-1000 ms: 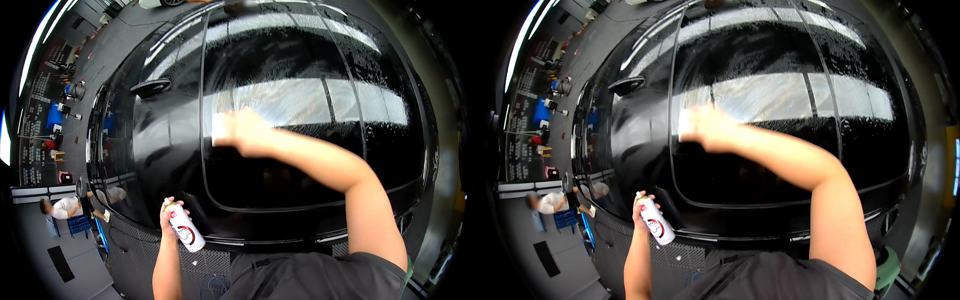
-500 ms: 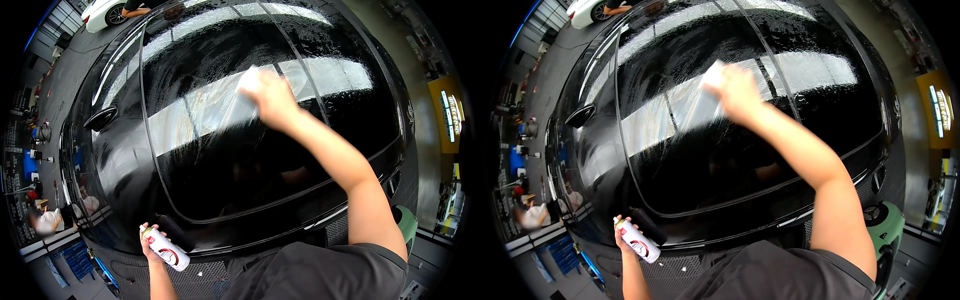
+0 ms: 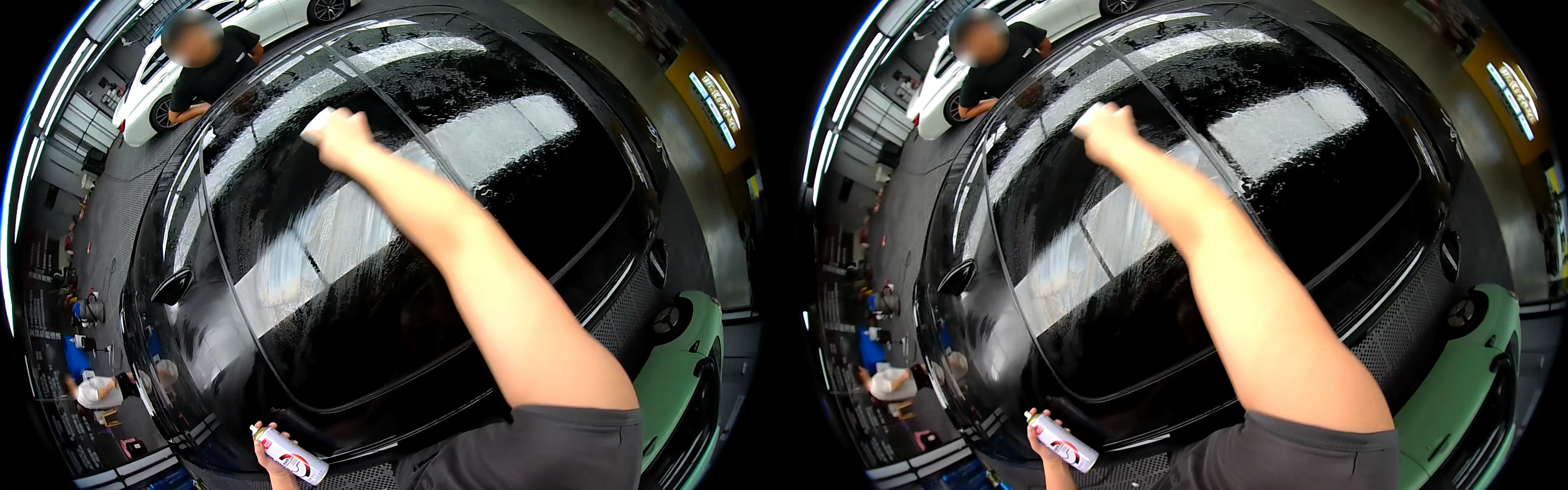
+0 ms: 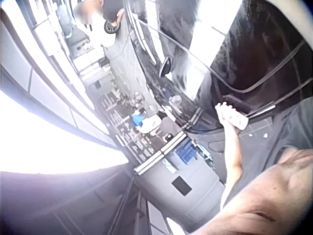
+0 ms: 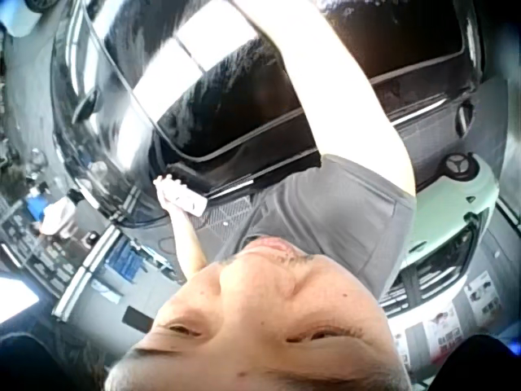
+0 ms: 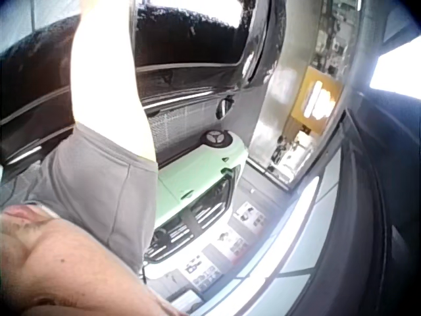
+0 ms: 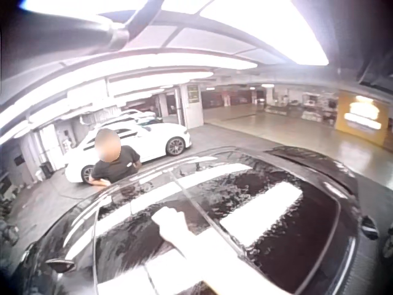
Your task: The person sprays a cleaning solution from a can onto the roof and side windows of a black car and wipes the surfaces with a white cloth. The person moves around the vehicle, repeatedly applying spray and wiping different sections of the roof and windows.
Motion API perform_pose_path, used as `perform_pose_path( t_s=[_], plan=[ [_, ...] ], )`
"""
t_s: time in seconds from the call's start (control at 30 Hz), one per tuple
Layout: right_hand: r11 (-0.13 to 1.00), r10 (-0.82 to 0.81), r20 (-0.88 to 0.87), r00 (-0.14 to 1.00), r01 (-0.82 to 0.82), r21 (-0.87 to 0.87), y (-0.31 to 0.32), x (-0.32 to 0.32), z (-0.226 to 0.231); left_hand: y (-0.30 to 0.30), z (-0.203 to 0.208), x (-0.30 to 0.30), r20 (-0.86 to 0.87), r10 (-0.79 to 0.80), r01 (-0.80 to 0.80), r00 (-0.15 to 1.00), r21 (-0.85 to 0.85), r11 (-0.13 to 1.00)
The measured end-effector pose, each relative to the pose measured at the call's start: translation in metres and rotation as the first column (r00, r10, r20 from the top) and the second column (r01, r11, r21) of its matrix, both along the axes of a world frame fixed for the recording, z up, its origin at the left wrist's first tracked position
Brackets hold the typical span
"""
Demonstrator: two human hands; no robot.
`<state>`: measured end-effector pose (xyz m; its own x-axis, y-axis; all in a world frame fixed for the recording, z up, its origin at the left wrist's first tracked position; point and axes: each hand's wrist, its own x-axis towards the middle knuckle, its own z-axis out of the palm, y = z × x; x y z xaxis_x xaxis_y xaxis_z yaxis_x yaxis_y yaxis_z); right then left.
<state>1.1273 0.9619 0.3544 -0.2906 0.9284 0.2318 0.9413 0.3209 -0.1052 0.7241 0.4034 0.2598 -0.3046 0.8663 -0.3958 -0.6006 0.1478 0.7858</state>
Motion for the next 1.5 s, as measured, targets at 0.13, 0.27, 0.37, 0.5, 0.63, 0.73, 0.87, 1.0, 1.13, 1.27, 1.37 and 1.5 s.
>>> perform_pose_path(
  t_s=[0.13, 0.27, 0.37, 0.5, 0.63, 0.73, 0.87, 1.0, 1.13, 1.27, 1.37, 1.5],
  plan=[
    [0.980, 0.088, -0.082, 0.993, -0.072, 0.185, -0.030, 0.123, -0.019, 0.005, 0.005, 0.014, 0.004, 0.023, -0.023, 1.000, -0.002, 1.000],
    [0.901, 0.428, -0.143, 0.892, -0.410, 0.139, -0.226, 0.165, 0.000, -0.001, 0.005, 0.021, 0.001, 0.034, -0.034, 0.999, 0.012, 0.999],
    [0.922, 0.385, -0.132, 0.913, -0.377, 0.087, -0.292, 0.168, -0.001, 0.008, 0.009, 0.021, -0.052, 0.006, -0.006, 0.999, 0.008, 1.000],
    [0.889, 0.452, -0.382, 0.806, -0.369, 0.272, -0.228, 0.096, -0.017, 0.001, -0.007, -0.006, 0.053, -0.029, 0.027, 0.998, 0.024, 0.999],
    [0.878, 0.425, -0.331, 0.842, -0.295, 0.378, -0.224, 0.076, -0.019, 0.012, -0.007, -0.026, -0.112, 0.022, -0.037, 0.993, -0.131, 0.991],
    [0.927, 0.370, -0.356, 0.858, -0.320, 0.194, -0.254, 0.146, -0.008, 0.027, 0.035, 0.012, -0.263, -0.003, -0.122, 0.965, -0.458, 0.880],
    [0.919, -0.218, -0.131, 0.967, 0.248, 0.307, -0.258, 0.327, -0.020, 0.019, 0.030, 0.010, -0.312, -0.043, -0.077, 0.949, -0.365, 0.928],
    [0.855, -0.376, -0.264, 0.888, 0.442, 0.270, -0.192, 0.342, -0.023, 0.032, 0.037, 0.015, -0.342, -0.073, -0.049, 0.937, -0.334, 0.941],
    [0.908, 0.125, -0.300, 0.946, 0.013, 0.420, -0.263, 0.220, -0.021, 0.027, 0.039, 0.013, -0.358, -0.068, -0.082, 0.931, -0.387, 0.918],
    [0.879, -0.318, -0.108, 0.942, 0.336, 0.338, -0.247, 0.355, -0.020, 0.024, 0.038, 0.015, -0.396, -0.057, -0.090, 0.916, -0.344, 0.935],
    [0.732, -0.521, -0.178, 0.835, 0.544, 0.409, -0.235, 0.408, -0.037, 0.046, 0.049, 0.011, -0.380, -0.059, -0.076, 0.923, -0.330, 0.941],
    [0.983, 0.040, -0.293, 0.955, 0.015, 0.184, -0.292, 0.258, -0.009, 0.111, 0.120, 0.104, -0.695, 0.040, -0.081, 0.718, -0.027, 0.996]
  ],
)
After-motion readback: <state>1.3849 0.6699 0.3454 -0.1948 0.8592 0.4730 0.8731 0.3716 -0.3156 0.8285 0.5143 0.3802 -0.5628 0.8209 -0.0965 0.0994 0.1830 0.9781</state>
